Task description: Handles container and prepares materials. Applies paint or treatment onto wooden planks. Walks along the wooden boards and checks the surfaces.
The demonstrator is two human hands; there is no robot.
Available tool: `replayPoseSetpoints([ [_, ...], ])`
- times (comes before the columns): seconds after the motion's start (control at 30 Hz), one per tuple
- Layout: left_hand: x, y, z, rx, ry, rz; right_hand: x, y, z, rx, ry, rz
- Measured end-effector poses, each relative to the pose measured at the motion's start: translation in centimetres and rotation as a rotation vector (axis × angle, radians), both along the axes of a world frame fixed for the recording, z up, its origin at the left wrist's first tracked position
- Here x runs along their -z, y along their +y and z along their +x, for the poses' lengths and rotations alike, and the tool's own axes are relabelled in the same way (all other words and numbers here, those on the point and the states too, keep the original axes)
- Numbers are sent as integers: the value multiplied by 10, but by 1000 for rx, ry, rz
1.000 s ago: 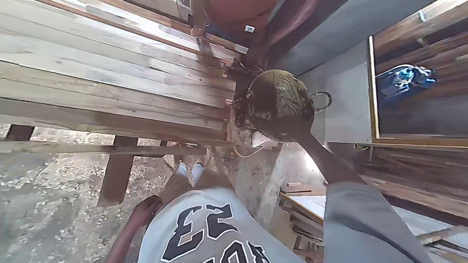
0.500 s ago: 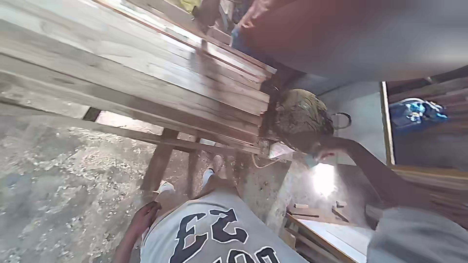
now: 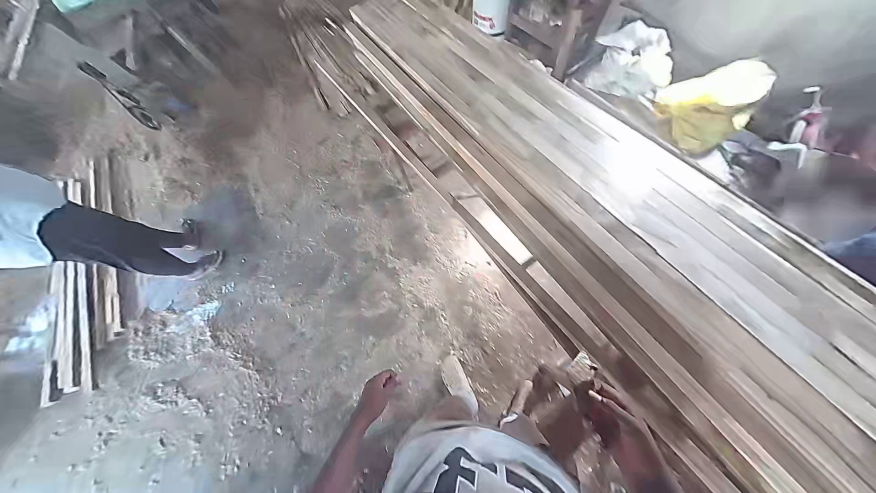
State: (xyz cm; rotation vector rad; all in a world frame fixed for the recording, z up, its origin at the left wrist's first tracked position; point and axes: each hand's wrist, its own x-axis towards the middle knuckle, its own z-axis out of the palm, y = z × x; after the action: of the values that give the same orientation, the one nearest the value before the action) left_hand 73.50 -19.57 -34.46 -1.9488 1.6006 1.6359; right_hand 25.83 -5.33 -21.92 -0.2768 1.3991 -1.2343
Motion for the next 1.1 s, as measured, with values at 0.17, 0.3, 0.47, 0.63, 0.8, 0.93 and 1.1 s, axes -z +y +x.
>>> replayPoseSetpoints([
  [0.17, -16, -77, 27, -6, 23, -47, 9, -104, 44, -17, 43, 20],
  [0.3, -26, -145, 6, 49, 81, -136, 33, -147, 66, 2, 7, 16],
  [0.47, -37, -257, -38, 363, 100, -192, 64, -197, 110, 231, -92, 111],
  [0.63, -40, -397, -85, 638, 71, -271, 80, -294, 135, 360, -112, 99],
  [0.8, -81, -520, -138, 739, 136, -448, 63, -376, 136, 430, -80, 46],
  [0.93, -84, -611, -174, 948, 204, -573, 51, -409, 138, 519, -22, 57],
  [1.1, -55, -686, -222, 1314, 129, -388, 63, -409, 180, 704, 75, 204],
])
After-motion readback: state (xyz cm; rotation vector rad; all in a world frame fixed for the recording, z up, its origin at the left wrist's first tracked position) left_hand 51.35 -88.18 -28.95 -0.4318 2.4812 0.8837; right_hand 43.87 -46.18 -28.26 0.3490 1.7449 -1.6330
